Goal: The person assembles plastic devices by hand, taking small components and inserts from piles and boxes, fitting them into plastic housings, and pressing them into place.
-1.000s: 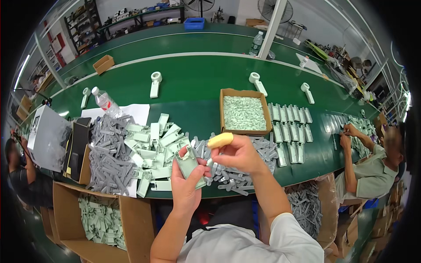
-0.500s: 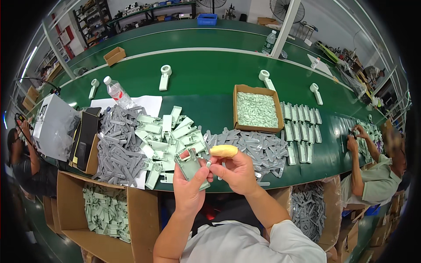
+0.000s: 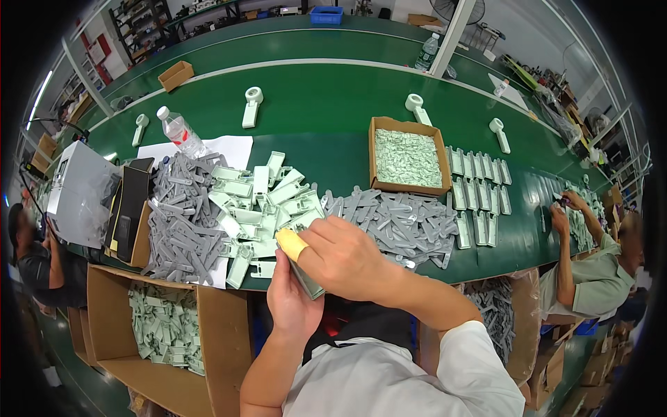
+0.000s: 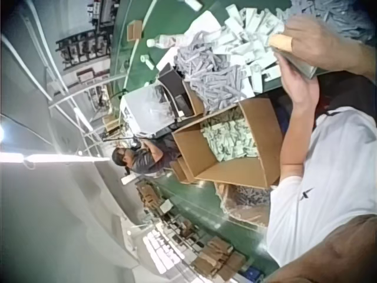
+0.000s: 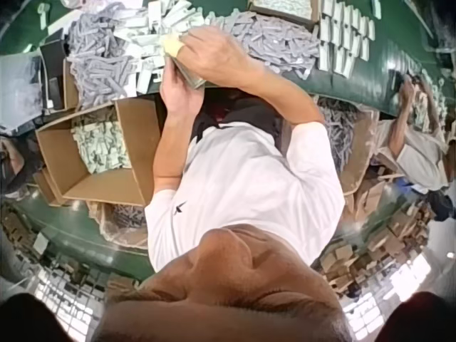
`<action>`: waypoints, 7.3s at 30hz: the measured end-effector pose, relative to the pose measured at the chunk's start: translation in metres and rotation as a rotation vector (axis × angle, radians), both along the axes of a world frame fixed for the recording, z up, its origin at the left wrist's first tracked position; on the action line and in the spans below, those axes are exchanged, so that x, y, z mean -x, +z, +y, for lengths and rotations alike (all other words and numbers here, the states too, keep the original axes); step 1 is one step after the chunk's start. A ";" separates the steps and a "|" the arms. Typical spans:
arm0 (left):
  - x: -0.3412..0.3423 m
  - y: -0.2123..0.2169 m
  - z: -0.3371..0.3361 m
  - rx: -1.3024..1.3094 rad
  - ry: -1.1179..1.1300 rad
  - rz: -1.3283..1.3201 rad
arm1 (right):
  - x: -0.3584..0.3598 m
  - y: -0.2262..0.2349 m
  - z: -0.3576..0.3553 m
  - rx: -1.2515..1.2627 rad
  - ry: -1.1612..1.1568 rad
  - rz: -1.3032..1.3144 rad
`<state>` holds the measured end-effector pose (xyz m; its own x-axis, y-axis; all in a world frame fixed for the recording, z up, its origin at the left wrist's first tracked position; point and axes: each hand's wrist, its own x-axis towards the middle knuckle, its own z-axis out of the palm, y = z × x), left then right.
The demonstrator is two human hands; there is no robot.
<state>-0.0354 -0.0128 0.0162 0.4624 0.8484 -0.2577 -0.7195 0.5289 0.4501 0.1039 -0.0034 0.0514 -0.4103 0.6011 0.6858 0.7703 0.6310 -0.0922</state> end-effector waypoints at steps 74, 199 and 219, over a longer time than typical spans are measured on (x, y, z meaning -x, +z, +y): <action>0.021 -0.052 0.306 -0.785 0.287 1.070 | -0.286 -0.118 -0.050 0.729 -1.220 0.142; 0.065 -0.001 0.013 -0.268 0.396 0.092 | 0.068 -0.012 0.015 0.559 0.385 0.768; 0.076 -0.028 0.015 -0.548 0.261 0.393 | 0.066 -0.017 -0.001 0.296 0.172 0.715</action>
